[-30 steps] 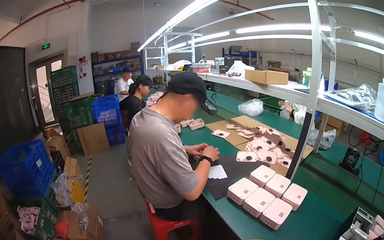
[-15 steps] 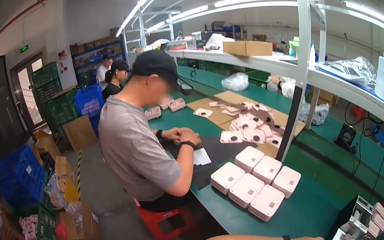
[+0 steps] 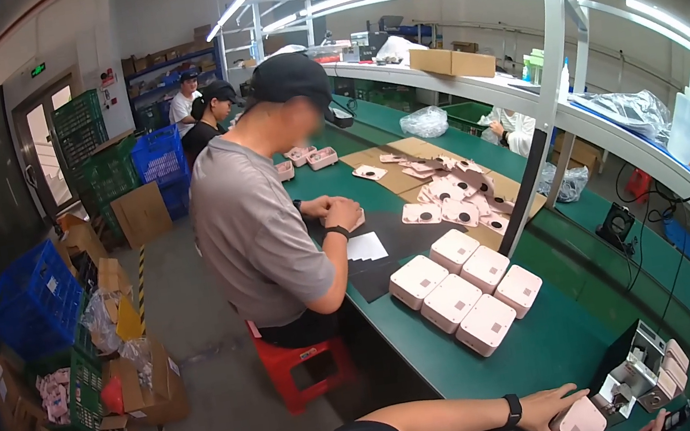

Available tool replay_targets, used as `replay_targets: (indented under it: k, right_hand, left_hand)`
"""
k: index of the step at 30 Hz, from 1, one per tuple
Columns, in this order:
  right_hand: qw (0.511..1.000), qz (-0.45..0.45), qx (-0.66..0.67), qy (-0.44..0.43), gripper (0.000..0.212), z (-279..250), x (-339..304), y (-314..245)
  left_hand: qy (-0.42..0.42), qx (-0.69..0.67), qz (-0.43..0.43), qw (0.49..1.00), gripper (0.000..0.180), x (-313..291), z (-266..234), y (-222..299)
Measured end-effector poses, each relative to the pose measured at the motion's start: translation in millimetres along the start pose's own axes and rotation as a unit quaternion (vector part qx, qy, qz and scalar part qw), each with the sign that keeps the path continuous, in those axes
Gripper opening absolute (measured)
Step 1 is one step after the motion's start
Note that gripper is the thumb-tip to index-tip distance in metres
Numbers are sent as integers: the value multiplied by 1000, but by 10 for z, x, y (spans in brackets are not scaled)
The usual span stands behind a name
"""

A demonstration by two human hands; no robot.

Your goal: The person picks up a pink electronic device, places it on the work surface, and drives screws into the back panel using a power screwdriver. They then set the device aside and repeat the process with another pink electronic device.

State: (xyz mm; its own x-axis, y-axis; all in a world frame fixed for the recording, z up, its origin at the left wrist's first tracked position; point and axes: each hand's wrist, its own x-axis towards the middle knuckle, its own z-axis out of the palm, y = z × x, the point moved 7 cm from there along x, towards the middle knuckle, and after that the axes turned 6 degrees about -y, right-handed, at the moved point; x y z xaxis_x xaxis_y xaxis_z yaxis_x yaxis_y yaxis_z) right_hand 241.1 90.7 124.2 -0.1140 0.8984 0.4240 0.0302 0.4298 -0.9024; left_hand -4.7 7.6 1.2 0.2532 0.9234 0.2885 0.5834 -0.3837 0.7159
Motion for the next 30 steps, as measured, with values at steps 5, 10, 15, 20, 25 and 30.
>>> replay_targets:
  k: [5,10,15,20,25,30]
  right_hand:
    - [1000,-10,13,-5,28,-138,-44,49]
    - [998,1,56,9,29,-260,-69,146]
    - [986,28,163,-12,24,-289,-61,233]
    - [986,-2,158,-49,18,-237,-112,87]
    - [993,14,106,-50,16,-479,-60,450]
    - [993,5,119,3,18,-261,-101,264]
  left_hand:
    - [-21,14,-73,997,118,-241,37,-96]
    - [-33,84,-93,992,110,-414,141,-172]
    - [-42,124,-97,987,106,-507,205,-190]
    - [-45,83,-106,990,111,-390,73,-143]
    - [-31,40,-47,998,113,-89,-58,-12]
    - [-86,29,19,996,115,209,-72,-119]
